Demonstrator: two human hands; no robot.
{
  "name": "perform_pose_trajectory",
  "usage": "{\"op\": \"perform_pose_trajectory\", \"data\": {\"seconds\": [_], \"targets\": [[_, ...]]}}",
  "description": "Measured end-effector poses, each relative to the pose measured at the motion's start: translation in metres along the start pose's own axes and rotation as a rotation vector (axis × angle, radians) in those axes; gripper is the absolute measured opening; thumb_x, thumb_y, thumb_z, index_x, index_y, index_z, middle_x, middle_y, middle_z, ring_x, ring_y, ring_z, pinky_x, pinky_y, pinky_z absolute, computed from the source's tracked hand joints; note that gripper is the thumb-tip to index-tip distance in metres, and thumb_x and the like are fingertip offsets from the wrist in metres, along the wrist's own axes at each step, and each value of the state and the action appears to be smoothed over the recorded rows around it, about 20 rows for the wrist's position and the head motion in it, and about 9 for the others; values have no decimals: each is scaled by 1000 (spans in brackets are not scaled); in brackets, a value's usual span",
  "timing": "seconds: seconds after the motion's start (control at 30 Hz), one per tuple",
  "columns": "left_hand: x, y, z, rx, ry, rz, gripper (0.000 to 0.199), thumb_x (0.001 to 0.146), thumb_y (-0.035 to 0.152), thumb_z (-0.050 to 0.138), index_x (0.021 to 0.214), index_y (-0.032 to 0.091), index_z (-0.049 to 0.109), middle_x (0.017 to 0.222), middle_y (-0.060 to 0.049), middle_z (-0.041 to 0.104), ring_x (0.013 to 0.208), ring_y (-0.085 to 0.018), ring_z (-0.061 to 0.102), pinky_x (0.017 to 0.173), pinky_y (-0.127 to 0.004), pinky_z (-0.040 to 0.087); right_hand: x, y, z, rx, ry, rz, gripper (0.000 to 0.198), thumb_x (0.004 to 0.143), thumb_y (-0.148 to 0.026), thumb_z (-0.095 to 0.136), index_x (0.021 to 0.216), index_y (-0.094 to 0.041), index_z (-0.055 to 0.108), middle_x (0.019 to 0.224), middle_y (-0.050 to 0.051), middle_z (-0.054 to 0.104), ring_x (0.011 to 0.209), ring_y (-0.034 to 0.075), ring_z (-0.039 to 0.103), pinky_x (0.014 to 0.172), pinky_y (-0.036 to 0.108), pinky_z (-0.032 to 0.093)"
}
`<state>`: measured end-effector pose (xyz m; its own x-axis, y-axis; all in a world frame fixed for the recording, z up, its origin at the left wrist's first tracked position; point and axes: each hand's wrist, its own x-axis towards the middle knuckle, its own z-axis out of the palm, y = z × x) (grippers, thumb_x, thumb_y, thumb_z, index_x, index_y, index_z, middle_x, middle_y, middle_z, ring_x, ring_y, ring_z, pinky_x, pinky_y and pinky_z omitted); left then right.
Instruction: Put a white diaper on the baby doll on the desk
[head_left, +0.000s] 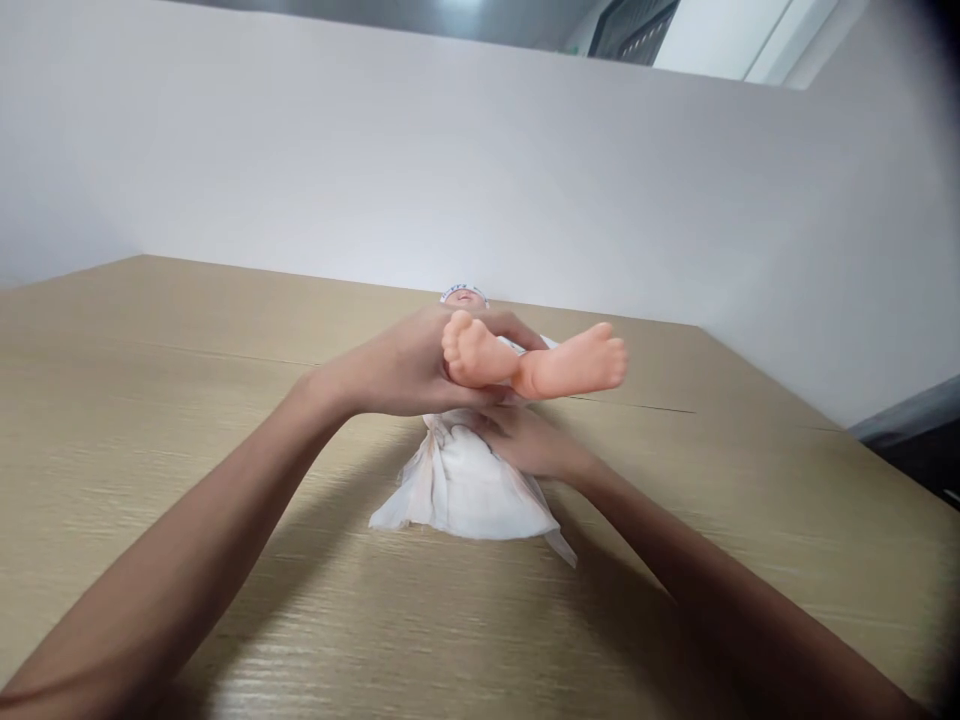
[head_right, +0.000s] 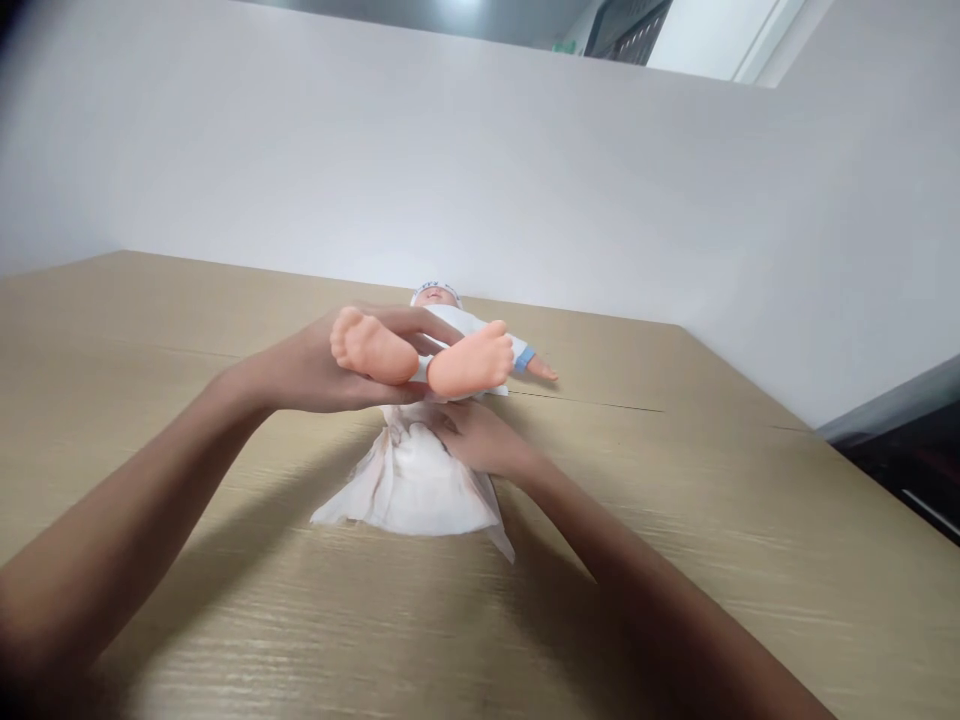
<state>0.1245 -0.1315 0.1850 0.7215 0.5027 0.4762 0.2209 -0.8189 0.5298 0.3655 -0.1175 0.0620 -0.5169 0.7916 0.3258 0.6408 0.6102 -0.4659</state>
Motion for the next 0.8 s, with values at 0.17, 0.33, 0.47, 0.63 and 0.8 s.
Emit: {"op": "perform_pose_trajectory", "data": {"seconds": [0.17, 0.33, 0.47, 0.63, 0.8], "targets": [[-9, 0, 13, -23, -18, -55, 43, 96, 31, 75, 139, 27, 74, 136, -6, 80, 114, -24, 76, 93, -34, 60, -58, -8, -17, -17, 231, 87, 39, 109, -43, 64, 145, -27, 63, 148, 12, 70, 138, 38, 65, 115, 60, 56], [-18, 1, 35, -14, -20, -72, 43, 97, 31, 74, 140, 25, 73, 139, -7, 78, 122, -24, 74, 99, -36, 59, -73, -31, -19, 1, 428, 14, 70, 100, -48, 77, 158, -27, 44, 158, 15, 60, 150, 37, 57, 125, 58, 49], [-30, 4, 48, -24, 15, -72, 42, 100, 34, 72, 141, 25, 73, 141, -7, 78, 127, -23, 72, 108, -38, 57, -62, -47, -26, 141, 314, -37, 62, 105, -39, 70, 162, -30, 47, 161, 10, 61, 151, 31, 58, 126, 51, 50], [-62, 0, 39, 114, 28, -172, 46, 99, 44, 77, 143, 29, 72, 138, -6, 79, 124, -26, 73, 108, -42, 58, -67, -39, -48, 195, 233, -108, 53, 105, -31, 64, 157, -28, 59, 159, 8, 66, 144, 29, 65, 123, 48, 53], [-106, -16, 29, 163, -120, -101, 38, 98, 27, 69, 136, 26, 74, 146, -10, 75, 145, -34, 63, 124, -51, 50, -91, -13, -60, 83, 109, -211, 39, 104, -22, 55, 136, -31, 75, 149, 4, 73, 144, 28, 65, 127, 50, 49]]}}
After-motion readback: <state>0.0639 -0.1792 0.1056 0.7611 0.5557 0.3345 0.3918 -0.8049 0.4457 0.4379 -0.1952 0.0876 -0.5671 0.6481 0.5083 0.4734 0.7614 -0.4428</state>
